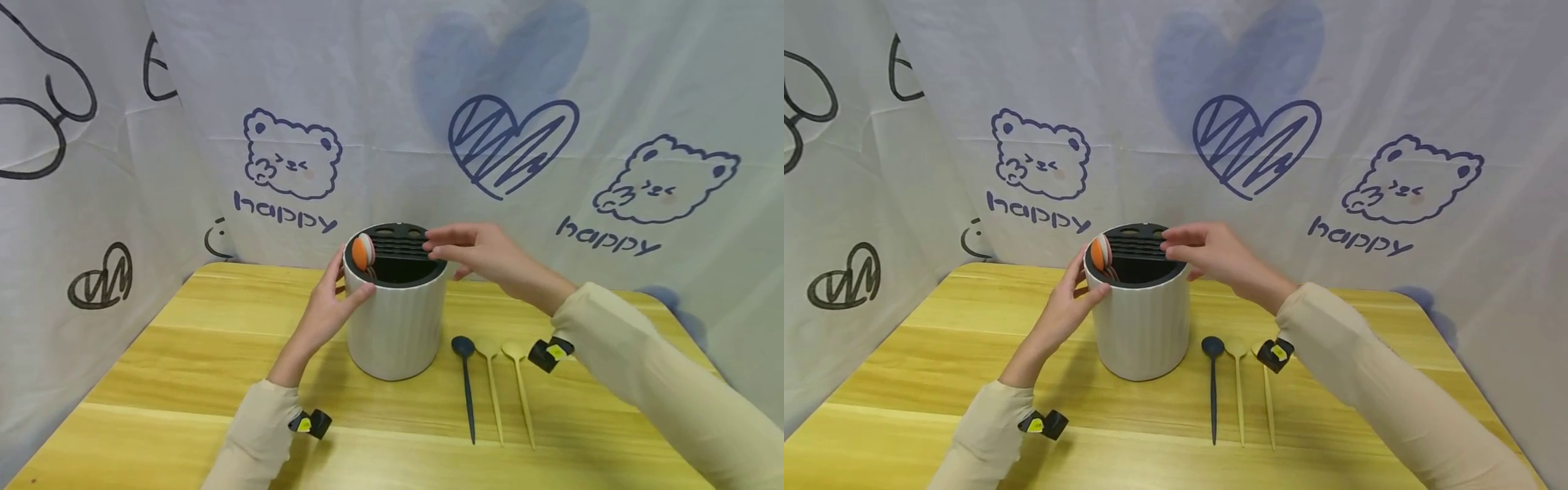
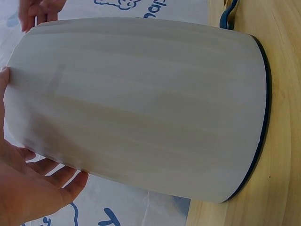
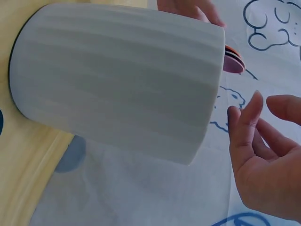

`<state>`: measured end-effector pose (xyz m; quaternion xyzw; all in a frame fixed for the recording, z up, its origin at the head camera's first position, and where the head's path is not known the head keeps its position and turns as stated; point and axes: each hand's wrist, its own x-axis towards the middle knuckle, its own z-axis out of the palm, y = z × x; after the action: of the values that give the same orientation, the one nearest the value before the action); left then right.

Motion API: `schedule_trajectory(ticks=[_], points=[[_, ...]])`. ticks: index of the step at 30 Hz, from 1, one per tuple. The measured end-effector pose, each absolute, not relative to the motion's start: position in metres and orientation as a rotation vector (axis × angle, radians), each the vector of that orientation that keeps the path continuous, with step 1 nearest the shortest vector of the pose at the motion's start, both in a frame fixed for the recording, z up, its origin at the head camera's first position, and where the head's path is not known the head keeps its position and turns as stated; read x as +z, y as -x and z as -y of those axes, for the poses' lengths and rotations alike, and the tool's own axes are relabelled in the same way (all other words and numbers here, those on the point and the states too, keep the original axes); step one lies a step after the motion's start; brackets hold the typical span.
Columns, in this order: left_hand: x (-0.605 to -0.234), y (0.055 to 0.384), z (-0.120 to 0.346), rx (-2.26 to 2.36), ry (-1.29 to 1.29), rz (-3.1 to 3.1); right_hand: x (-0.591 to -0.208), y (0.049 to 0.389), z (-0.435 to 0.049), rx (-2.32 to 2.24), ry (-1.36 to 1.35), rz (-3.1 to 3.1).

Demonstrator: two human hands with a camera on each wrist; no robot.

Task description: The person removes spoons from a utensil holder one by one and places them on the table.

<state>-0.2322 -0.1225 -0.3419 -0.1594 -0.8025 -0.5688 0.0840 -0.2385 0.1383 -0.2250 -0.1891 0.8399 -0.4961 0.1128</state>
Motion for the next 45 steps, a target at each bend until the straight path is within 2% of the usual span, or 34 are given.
schedule_trajectory(ticks=[20, 45], points=[[-0.341, 0.231, 0.128, -1.707, 0.475, 2.362, -0.208, 0.259, -0.069, -1.447, 0.423, -2.406], [-0.344, 0.234, 0.123, -1.722, 0.505, 2.379, -0.23, 0.26, -0.052, -1.571, 0.349, -2.434]])
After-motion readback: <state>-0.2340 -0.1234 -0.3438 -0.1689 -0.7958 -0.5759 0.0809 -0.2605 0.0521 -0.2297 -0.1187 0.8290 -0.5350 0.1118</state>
